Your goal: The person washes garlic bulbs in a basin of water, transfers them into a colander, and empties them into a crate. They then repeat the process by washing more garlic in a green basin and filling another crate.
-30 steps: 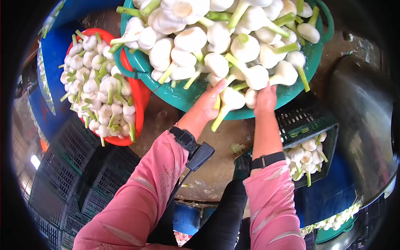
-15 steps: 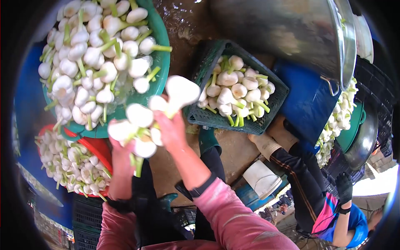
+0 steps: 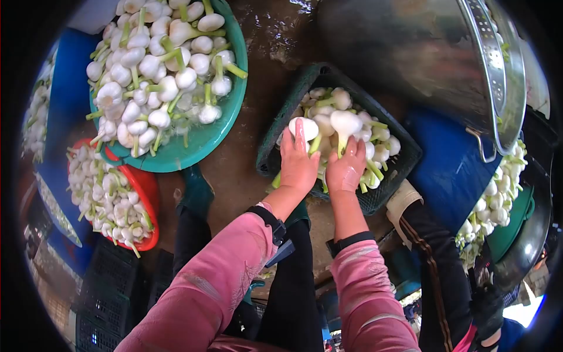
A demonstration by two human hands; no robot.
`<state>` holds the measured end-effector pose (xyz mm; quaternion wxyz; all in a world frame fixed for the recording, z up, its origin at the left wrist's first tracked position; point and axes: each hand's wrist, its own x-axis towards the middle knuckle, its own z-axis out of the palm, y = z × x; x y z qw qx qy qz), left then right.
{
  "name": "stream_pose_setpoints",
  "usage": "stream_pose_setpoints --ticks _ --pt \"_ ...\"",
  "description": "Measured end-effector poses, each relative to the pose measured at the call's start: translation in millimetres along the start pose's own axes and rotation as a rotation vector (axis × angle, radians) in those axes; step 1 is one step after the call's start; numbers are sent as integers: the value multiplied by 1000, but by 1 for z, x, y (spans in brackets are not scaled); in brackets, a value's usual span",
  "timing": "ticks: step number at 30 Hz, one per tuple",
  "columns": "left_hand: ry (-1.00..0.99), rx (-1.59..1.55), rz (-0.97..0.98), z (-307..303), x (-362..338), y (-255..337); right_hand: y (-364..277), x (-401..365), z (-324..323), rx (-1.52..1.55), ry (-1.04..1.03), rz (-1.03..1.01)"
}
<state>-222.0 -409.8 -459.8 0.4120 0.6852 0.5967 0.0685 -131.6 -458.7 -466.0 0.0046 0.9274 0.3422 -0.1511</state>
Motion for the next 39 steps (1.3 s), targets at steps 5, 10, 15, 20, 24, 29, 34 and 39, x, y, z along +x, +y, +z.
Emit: stream_pose_setpoints --ticks 5,10,15,20,24,29,34,39 --pt "-158 -59 29 -34 -19 -36 2 61 -35 130 -588 37" --pt "415 -494 -390 -107 1 -118 -109 47 -79 124 89 -581" --pt "366 -1240 -1191 -145 74 -223 -221 41 28 584 -352 -509" --pt "18 -1463 -1113 -135 110 -233 -293 110 125 160 -256 -610" --pt "80 -1756 -1059 -112 119 -252 -281 86 150 609 -391 -356" --pt "-46 -1576 -504 -84 123 -265 -272 52 156 738 -397 59" --pt "-365 -1485 -564 -108 123 -280 -259 35 168 1247 -697 367" --pt "-256 -1569 -664 -105 110 -259 -270 7 140 1322 -506 372"
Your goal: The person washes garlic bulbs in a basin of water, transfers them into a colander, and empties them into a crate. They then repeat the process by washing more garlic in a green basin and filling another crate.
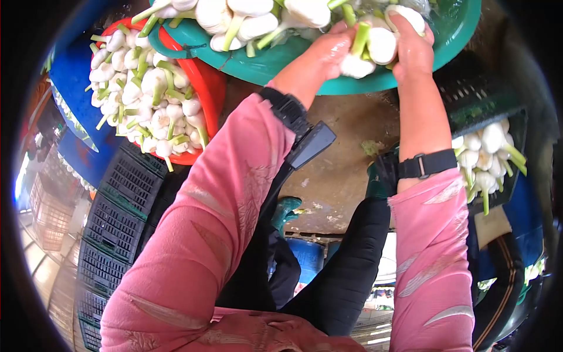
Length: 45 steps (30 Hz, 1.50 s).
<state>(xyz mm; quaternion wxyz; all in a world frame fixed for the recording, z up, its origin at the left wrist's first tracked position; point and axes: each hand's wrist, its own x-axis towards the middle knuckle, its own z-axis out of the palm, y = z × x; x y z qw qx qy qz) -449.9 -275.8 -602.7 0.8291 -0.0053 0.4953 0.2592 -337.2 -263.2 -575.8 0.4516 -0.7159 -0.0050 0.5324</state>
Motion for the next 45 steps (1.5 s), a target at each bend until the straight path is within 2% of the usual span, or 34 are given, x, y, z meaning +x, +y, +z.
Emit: stream_pose_setpoints --ticks 2,4,6,8,10,12,14,16,18,19,20,22,23,24,26,28,29,30,31,32,33,35,36,37,38,39,42,43,45 --pt "-36 -56 53 1 -23 -3 -21 -33 -2 -119 -41 -63" --pt "-33 37 105 14 -49 -7 -30 -52 -19 -105 -16 -15" --pt "121 43 106 70 -103 -6 -43 -87 -51 -4 -29 -195" --pt "-67 178 93 96 -136 -28 -56 -123 -91 108 67 -201" --pt "-40 372 188 120 -161 -63 -60 -153 -144 163 58 -346" --pt "39 691 363 132 -166 -112 -77 -179 -183 219 275 -328" --pt "100 865 586 176 -154 -130 -88 -166 -226 2 441 -327" --pt "69 957 808 193 -121 -154 -83 -144 -263 -165 505 -371" --pt "292 1253 924 203 -98 -163 -63 -111 -288 -334 525 -278" --pt "286 1184 919 205 -91 -167 -56 -95 -294 -480 575 -370" --pt "174 1265 917 205 -91 -164 -52 -86 -295 -622 618 -458" --pt "-11 1454 881 194 -106 -151 -66 -73 -313 -889 531 -518" --pt "36 1499 774 186 -120 -136 -77 -74 -311 -885 548 -451" --pt "79 1433 994 169 -126 -119 -85 -82 -299 -880 558 -382" --pt "242 1465 1111 139 -142 -73 -96 -105 -265 -1137 732 -414" --pt "667 1054 746 97 -125 -37 -107 -121 -231 -1301 719 -709" --pt "740 888 606 68 -111 -17 -105 -120 -211 -1085 553 -887" --pt "879 684 519 34 -86 -15 -97 -114 -180 -816 266 -912" --pt "878 428 241 50 -87 4 -93 -111 -133 -510 4 -941" --pt "757 319 146 48 -76 7 -92 -96 -105 -702 -260 -950" --pt "640 212 56 45 -64 9 -97 -83 -74 -798 -296 -908" --pt "485 92 -100 41 -54 22 -78 -10 -37 -888 -58 -836" --pt "433 -61 -51 40 -47 20 -76 20 -25 -869 -43 -910" --pt "388 -214 -12 38 -42 11 -79 41 -15 -836 -197 -824" --pt "348 -366 29 30 -40 3 -72 49 -8 -913 -253 -768" --pt "148 -326 41 18 -40 -3 -63 51 -6 -954 -187 -811" --pt "224 -155 63 -5 -30 -10 -29 49 -16 -991 -79 -858" --pt "390 -103 107 6 -30 -9 -24 50 -14 -973 -56 -881" --pt "359 -243 107 8 -18 -13 -8 35 -19 -838 -56 -778"
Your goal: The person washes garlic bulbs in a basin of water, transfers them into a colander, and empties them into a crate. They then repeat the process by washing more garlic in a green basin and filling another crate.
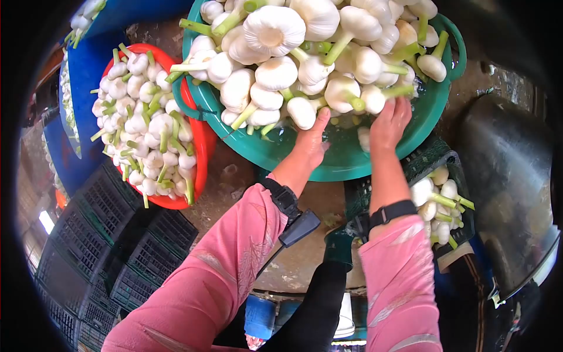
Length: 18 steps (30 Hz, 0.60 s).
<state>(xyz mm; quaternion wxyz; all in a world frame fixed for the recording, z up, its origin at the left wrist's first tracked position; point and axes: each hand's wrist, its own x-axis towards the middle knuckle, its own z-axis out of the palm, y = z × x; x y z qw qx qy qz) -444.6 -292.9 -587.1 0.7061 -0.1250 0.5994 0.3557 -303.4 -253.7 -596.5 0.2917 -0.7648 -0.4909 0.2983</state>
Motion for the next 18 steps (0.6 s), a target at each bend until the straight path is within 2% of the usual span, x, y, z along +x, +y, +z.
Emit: stream_pose_setpoints --ticks 2,3,4,6,7,8,9,11,14,17,18 --pt "32 -100 -15 4 -3 0 -1 -26 1 75 52 137" --pt "18 -33 3 4 -1 3 0 -33 3 87 97 218" --pt "7 38 22 -3 4 4 16 -29 1 25 42 98" --pt "-42 146 8 -22 7 5 62 8 -7 -633 -56 -398" --pt "-98 187 -15 -28 11 10 25 32 -19 -921 -459 -35" --pt "-159 228 -36 -29 14 12 46 53 -15 -356 -349 161" --pt "-155 164 -2 -27 14 12 25 64 -12 97 -385 793" --pt "-148 31 59 -16 11 5 10 60 -15 675 -632 1074" --pt "14 -52 187 -1 20 -5 11 46 -11 716 -585 1058" --pt "-92 145 154 -20 26 -5 10 24 -8 828 -643 1018" --pt "-150 132 173 -23 28 -6 7 13 -7 941 -636 1112"
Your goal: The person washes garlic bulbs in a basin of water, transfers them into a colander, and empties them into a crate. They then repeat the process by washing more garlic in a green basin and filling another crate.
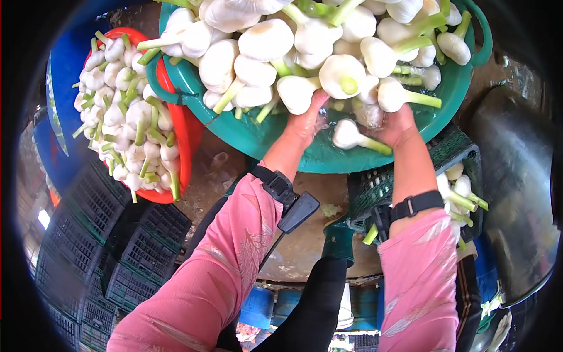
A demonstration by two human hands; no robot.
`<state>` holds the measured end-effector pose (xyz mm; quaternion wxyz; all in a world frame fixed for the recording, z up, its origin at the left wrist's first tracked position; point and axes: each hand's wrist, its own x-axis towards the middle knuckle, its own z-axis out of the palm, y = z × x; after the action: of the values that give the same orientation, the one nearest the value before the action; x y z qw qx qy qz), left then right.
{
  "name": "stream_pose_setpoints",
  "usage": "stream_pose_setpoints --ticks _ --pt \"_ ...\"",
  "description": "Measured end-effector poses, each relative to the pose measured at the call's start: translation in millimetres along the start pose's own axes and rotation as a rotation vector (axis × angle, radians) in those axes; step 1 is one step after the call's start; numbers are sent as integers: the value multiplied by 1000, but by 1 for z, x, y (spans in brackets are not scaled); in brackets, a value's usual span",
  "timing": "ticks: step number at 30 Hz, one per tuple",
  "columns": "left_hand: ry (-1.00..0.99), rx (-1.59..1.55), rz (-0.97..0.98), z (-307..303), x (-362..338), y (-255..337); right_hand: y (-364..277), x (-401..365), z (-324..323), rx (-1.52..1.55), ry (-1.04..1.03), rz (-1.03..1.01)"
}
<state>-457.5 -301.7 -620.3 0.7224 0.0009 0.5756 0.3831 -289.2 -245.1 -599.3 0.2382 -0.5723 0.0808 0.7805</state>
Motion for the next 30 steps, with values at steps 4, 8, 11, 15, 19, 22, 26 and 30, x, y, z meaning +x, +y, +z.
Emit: stream_pose_setpoints --ticks 4,8,11,15,19,22,26,30 --pt "-151 -133 -61 1 -8 13 30 -9 13 143 137 -28" --pt "-124 -202 -103 6 8 10 -4 5 5 -126 267 -285" --pt "100 -212 -135 28 4 12 -5 18 0 -118 88 -74" --pt "-134 -191 -82 16 0 10 18 6 3 -58 154 -43" --pt "61 -172 110 19 -23 1 34 -17 16 -70 247 -213" --pt "-127 -167 -55 17 0 -4 43 5 4 55 157 -150" --pt "81 -74 -39 34 -13 12 46 -9 16 8 311 -258" --pt "269 -112 25 47 -54 17 55 -55 31 -61 367 -348"
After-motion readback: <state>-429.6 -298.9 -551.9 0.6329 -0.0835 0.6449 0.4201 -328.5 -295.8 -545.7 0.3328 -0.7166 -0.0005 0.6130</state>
